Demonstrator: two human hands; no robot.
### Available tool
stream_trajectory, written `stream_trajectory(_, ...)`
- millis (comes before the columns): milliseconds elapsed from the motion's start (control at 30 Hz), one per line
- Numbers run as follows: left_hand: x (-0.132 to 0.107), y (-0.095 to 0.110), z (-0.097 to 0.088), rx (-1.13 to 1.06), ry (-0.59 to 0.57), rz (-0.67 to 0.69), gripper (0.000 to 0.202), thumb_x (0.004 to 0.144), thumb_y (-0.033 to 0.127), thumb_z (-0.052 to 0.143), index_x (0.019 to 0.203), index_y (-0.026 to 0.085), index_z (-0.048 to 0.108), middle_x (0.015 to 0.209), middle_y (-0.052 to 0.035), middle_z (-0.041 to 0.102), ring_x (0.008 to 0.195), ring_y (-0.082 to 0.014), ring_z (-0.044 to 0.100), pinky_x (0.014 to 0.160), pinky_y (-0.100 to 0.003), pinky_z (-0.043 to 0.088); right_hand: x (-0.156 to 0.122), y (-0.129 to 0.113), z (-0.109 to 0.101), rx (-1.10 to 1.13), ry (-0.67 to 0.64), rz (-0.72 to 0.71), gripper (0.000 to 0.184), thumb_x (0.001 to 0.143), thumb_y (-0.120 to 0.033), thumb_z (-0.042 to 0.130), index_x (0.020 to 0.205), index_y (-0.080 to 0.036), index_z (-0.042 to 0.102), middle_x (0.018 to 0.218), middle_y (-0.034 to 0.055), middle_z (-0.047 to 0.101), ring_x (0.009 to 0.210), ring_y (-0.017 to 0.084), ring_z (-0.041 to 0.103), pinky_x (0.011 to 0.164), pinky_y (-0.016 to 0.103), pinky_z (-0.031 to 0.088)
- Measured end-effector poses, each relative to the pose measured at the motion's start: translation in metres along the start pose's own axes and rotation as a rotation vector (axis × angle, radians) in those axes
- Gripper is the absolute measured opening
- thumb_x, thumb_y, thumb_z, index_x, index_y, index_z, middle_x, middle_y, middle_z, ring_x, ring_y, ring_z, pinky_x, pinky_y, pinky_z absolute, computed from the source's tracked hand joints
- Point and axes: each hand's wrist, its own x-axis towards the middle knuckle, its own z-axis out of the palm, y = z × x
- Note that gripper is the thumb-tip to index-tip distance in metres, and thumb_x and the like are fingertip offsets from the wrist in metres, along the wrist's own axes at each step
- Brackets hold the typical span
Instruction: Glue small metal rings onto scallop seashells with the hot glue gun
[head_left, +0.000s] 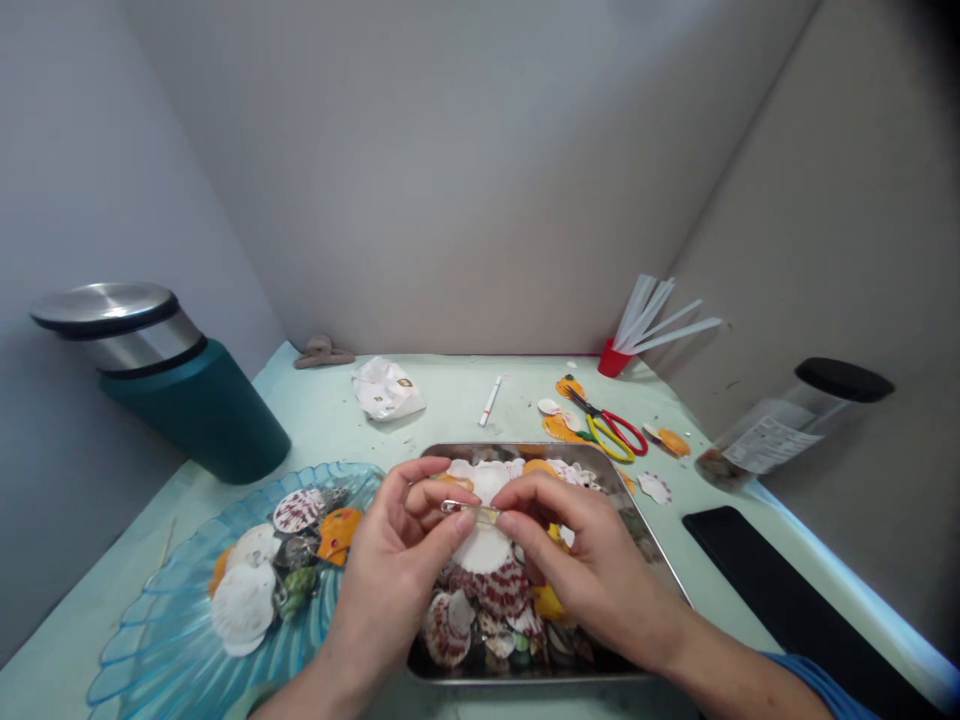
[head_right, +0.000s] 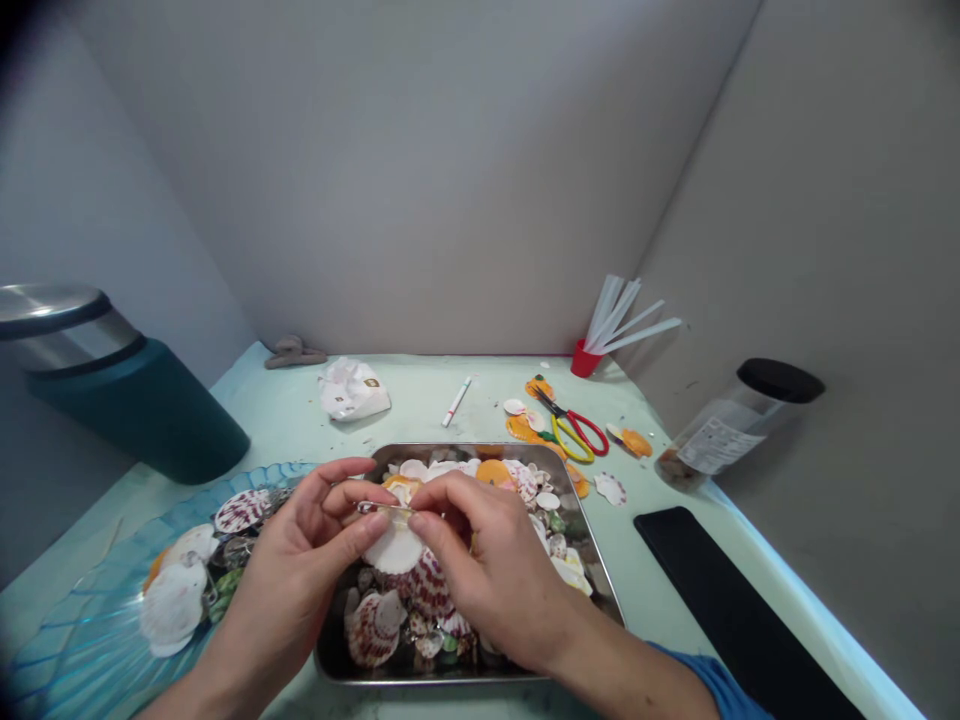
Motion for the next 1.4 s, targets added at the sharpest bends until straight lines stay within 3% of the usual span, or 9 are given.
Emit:
stream_trajectory(367,0.0,-0.001,-0.001,0.016,-0.035,-0.027,0.038,0.075,0.02,0.072,0.105,0.02,0.048,0.084,0.0013,0.069,0.071,-0.0106,0.061,0.065,-0.02,0.047,0.002,0.002,-0.002,0.1,-0.023,0.079,0.01,0.09,-0.02,0.05,0.086,-0.018,0.06,0.067,-0.0032,0.056,0.049,0.009,0.053,0.048,0.021,0.044)
stream_trajectory(600,-0.002,-0.003,0.002,0.038,-0.004,0.011,0.034,0.077,0.02,0.07,0.105,0.019,0.051,0.086,0.001,0.07,0.081,-0.0105,0.061,0.073,-0.019,0.046,0.001,-0.002,0.001,-0.081,0.076,-0.036,0.011,0.088,-0.014,0.052,0.084,-0.018,0.062,0.071,-0.0018,0.06,0.061,0.011,0.056,0.06,0.024,0.042)
stream_trajectory(933,0.0,-0.006,0.001,0.055,0.062,0.003,0.037,0.073,0.022,0.073,0.102,0.018,0.05,0.075,0.0016,0.072,0.074,-0.0104,0.062,0.071,-0.02,0.046,-0.002,0.007,0.004,-0.276,0.057,-0.305,0.01,0.089,-0.013,0.053,0.097,-0.016,0.059,0.088,0.0055,0.06,0.081,0.016,0.057,0.071,0.028,0.045)
stream_trajectory(1233,0.001,-0.009,0.001,0.073,0.065,-0.043,0.038,0.069,0.023,0.075,0.098,0.018,0.05,0.071,0.0012,0.072,0.066,-0.01,0.061,0.064,-0.018,0.046,-0.002,0.01,0.007,-0.461,0.056,-0.399,0.014,0.09,-0.013,0.049,0.089,-0.011,0.063,0.081,0.0089,0.063,0.072,0.018,0.058,0.064,0.03,0.047)
stream_trajectory(1400,0.002,-0.01,0.002,0.051,0.068,-0.066,0.039,0.068,0.024,0.076,0.097,0.018,0.051,0.072,0.0007,0.073,0.064,-0.0092,0.062,0.061,-0.016,0.047,-0.002,0.011,0.008,-0.468,0.062,-0.379,0.015,0.09,-0.013,0.047,0.088,-0.012,0.062,0.078,0.0085,0.063,0.071,0.018,0.059,0.064,0.03,0.047)
